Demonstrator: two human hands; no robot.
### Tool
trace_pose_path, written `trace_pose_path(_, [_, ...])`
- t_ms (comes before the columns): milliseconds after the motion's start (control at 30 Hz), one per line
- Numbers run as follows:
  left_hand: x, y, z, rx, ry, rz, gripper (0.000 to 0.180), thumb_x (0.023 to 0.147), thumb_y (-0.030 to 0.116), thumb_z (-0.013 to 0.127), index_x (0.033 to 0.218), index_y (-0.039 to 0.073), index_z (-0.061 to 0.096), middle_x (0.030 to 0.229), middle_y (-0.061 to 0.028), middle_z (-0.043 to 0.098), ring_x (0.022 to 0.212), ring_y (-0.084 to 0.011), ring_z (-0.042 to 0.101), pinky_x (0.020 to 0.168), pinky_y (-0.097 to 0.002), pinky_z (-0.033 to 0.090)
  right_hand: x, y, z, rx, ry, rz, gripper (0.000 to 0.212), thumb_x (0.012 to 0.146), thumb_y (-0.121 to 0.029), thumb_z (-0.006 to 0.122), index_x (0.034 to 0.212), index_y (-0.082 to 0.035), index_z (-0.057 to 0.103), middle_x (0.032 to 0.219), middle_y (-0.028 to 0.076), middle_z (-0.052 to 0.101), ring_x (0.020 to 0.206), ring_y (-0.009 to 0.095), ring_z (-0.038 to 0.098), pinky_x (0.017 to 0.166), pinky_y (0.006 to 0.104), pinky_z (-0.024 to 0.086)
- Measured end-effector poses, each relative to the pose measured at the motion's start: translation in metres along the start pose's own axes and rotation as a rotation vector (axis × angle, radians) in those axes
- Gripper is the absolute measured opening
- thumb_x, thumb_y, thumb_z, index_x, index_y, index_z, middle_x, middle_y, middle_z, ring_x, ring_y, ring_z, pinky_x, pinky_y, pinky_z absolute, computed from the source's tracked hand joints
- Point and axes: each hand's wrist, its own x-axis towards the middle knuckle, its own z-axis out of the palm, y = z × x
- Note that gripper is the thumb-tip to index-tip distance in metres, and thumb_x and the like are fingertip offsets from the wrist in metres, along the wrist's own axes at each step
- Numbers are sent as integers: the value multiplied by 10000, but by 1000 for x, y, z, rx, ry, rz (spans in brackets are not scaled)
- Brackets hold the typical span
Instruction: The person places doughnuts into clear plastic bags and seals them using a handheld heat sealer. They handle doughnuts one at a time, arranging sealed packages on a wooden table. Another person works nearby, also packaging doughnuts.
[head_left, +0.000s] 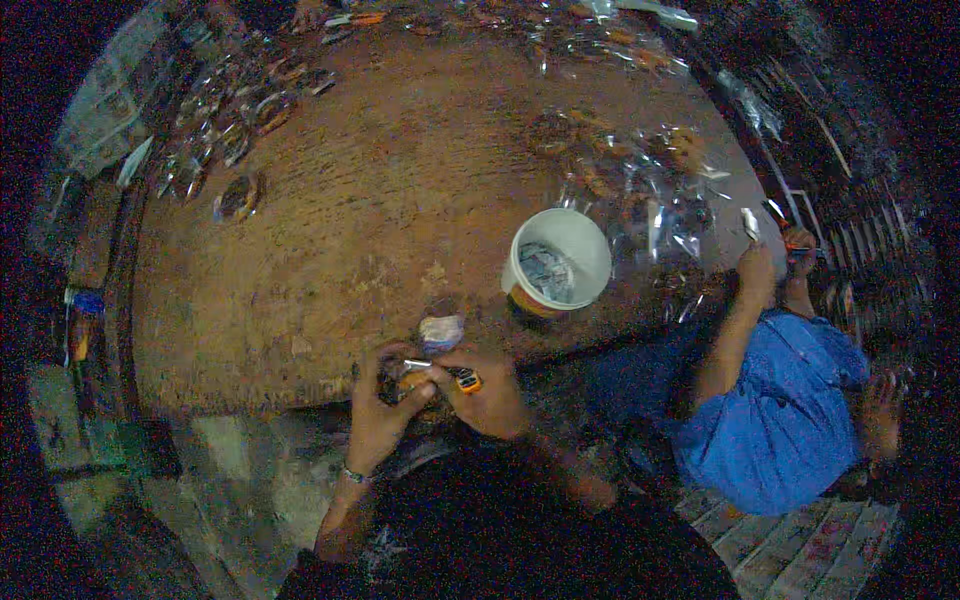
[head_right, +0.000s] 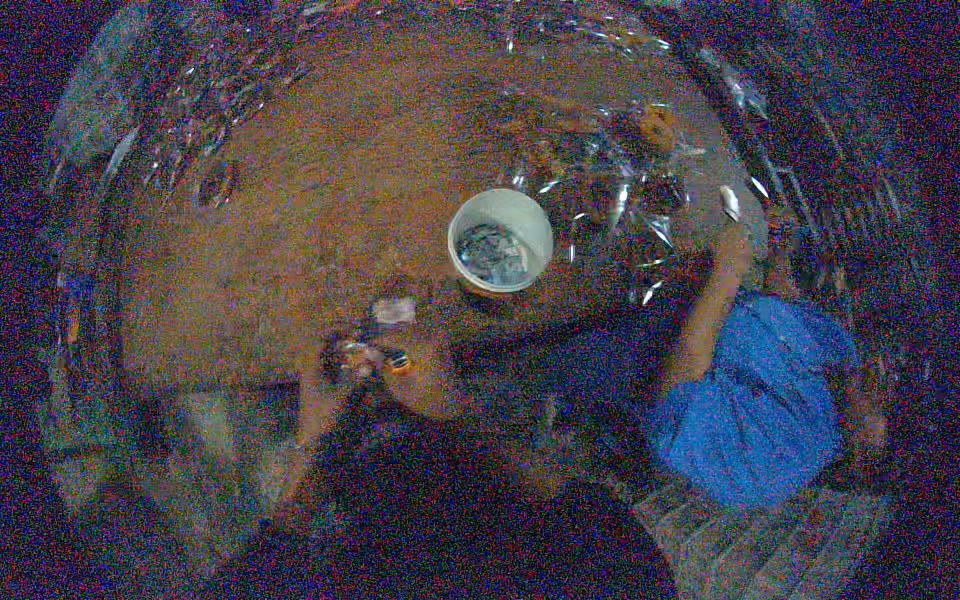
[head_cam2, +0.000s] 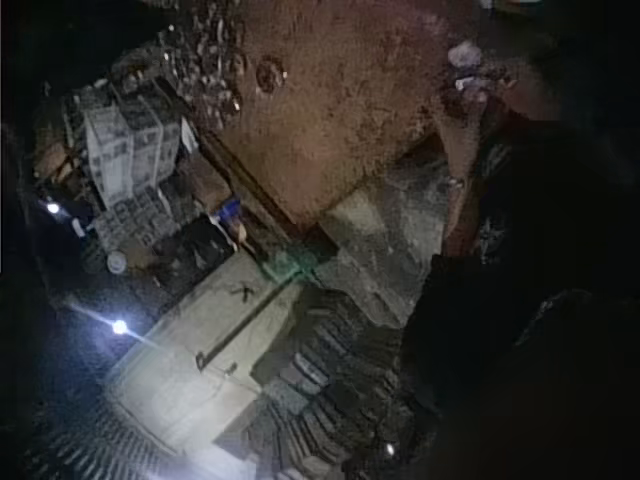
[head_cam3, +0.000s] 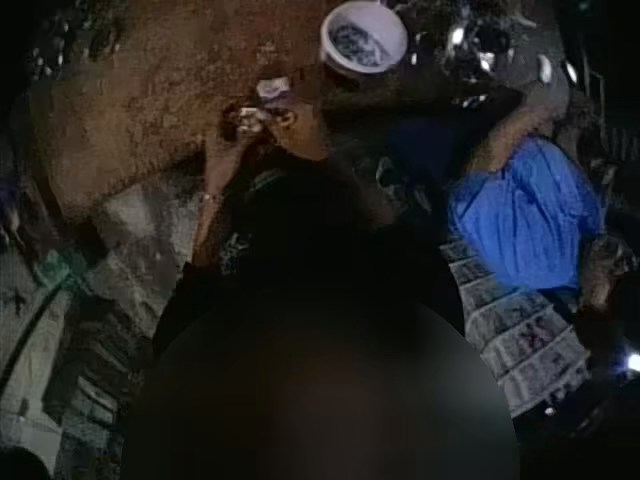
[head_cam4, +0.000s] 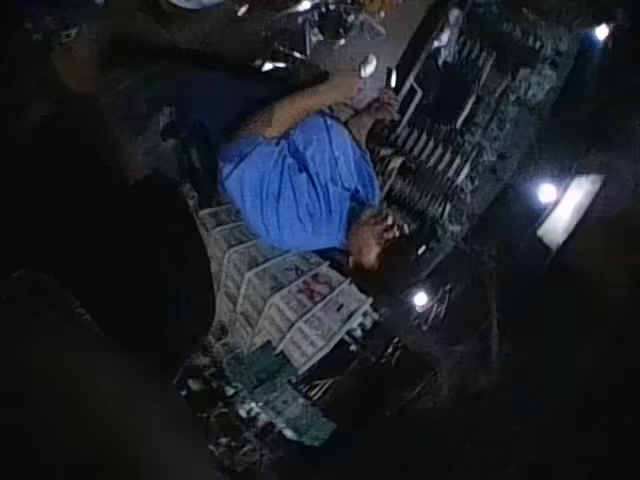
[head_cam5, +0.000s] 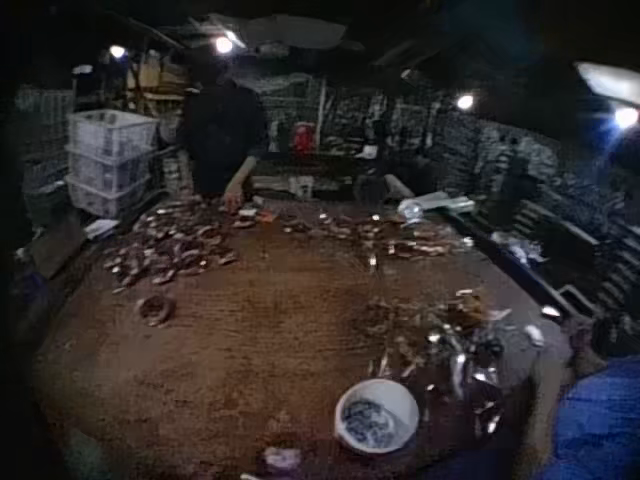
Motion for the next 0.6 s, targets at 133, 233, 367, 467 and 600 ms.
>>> trace_pose_path(133, [-3, -8, 2, -252, -16, -276, 203, 822, 137, 634, 1002, 53, 591, 940, -15, 601, 919, -118, 523, 827, -265, 407, 14, 6, 2, 241, -40, 135, 236, 766, -141, 704, 956, -23, 632, 867, 80, 649, 747, 186, 623, 622, 307, 497])
trace_pose_path(233, [5, -10, -5, -408, 119, -401, 161, 831, 137, 614, 967, 52, 603, 908, -8, 597, 881, -111, 520, 810, -257, 405, 25, 5, -18, 671, -40, 553, 318, 763, -121, 704, 1047, -36, 586, 846, 34, 623, 714, 138, 599, 591, 261, 493])
trace_pose_path(367, [16, -6, -20, -438, 154, -440, 156, 839, 161, 605, 948, 50, 605, 875, -4, 593, 855, -109, 523, 805, -254, 405, 35, 10, -32, 1218, 73, 973, 227, 827, -116, 629, 1029, -54, 546, 676, -12, 513, 553, 78, 495, 527, 242, 486])
trace_pose_path(467, [16, -6, -23, -282, 110, -364, 161, 845, 176, 599, 936, 44, 602, 860, -10, 595, 839, -113, 525, 794, -256, 403, 33, 20, -21, 1019, 54, 822, 155, 868, -136, 586, 1003, -72, 547, 602, -9, 473, 479, 92, 443, 502, 270, 474])
trace_pose_path(600, [5, -10, -14, -204, 95, -324, 168, 846, 197, 606, 921, 49, 578, 859, -3, 557, 841, -108, 485, 788, -265, 386, 29, 33, -9, 230, 29, 558, 191, 840, -176, 631, 1001, -97, 567, 635, 53, 549, 564, 217, 550, 623, 356, 493])
